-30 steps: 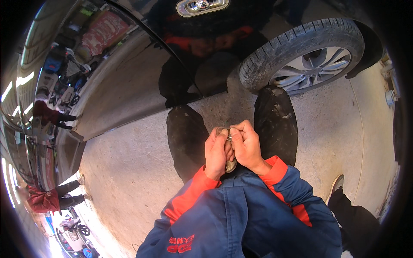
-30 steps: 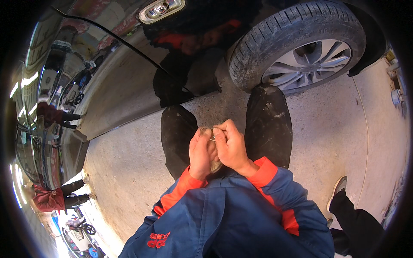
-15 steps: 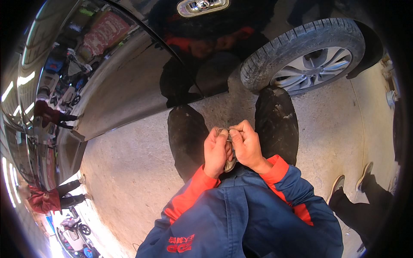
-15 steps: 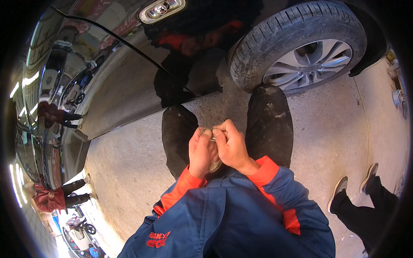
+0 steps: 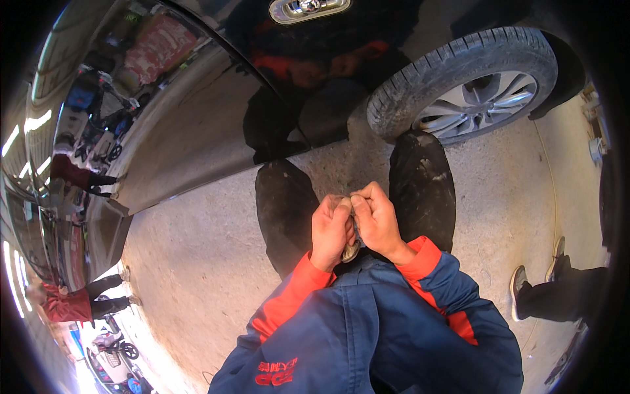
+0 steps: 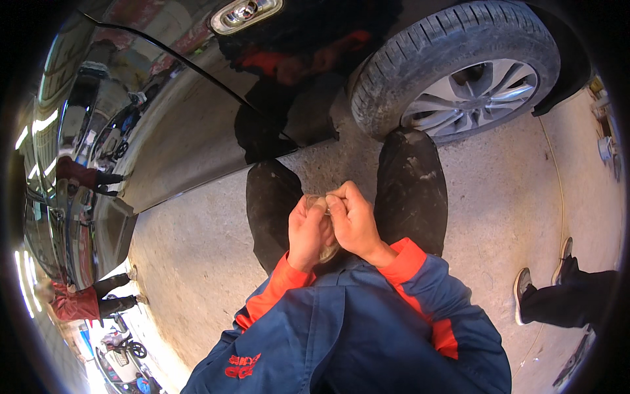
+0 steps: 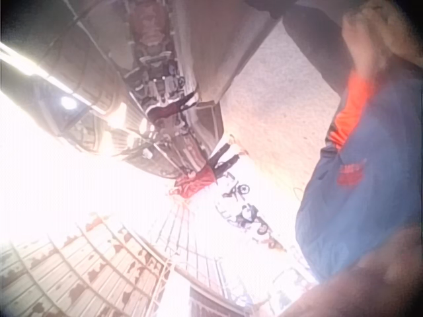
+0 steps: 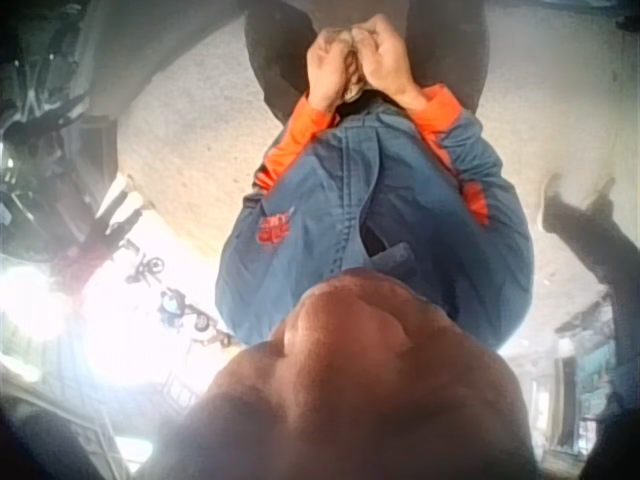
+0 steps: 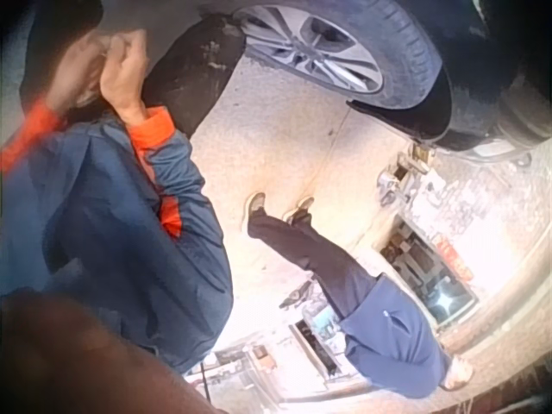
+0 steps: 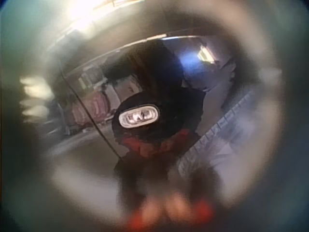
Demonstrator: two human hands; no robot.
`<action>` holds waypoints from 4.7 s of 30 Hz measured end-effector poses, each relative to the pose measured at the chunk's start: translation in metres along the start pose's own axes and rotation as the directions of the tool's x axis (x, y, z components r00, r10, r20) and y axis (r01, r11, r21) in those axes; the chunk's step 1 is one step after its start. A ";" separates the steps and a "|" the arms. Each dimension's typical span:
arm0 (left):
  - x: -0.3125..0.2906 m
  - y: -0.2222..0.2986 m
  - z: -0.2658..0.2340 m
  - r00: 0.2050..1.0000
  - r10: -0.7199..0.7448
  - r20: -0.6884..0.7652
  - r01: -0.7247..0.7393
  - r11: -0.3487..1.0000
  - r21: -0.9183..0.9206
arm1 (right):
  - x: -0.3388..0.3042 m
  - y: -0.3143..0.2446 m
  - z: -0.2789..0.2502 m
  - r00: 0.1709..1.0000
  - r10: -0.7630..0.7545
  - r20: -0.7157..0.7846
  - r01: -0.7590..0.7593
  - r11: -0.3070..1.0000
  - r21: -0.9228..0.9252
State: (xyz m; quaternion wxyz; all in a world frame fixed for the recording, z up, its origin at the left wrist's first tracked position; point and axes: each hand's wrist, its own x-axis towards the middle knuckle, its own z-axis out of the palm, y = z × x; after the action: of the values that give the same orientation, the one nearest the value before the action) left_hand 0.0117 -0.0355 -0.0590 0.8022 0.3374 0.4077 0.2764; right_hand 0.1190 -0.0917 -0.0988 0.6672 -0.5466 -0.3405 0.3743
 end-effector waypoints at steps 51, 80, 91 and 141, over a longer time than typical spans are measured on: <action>-0.009 0.016 -0.013 0.997 0.047 -0.054 -0.031 0.961 0.274 | 0.006 -0.023 -0.015 0.962 -0.230 0.148 0.260 0.938 -0.231; -0.004 0.052 -0.021 0.946 0.321 -0.036 -0.298 0.910 0.287 | 0.140 -0.188 -0.045 0.471 -0.807 0.356 0.551 -0.046 -0.833; -0.007 0.010 -0.049 0.983 0.159 -0.090 -0.140 0.972 0.188 | 0.159 -0.129 0.006 0.418 -0.774 0.476 0.533 -0.215 -0.818; -0.022 -0.020 -0.050 0.997 0.080 0.000 -0.077 0.968 0.238 | 0.154 -0.188 -0.045 0.477 -0.571 0.668 0.554 -0.394 -0.733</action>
State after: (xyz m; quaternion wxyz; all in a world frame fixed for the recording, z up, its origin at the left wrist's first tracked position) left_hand -0.0381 -0.0479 -0.0859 0.7423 0.4458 0.4282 0.2587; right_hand 0.2570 -0.0020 0.0852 0.2000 -0.5694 -0.7096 -0.3636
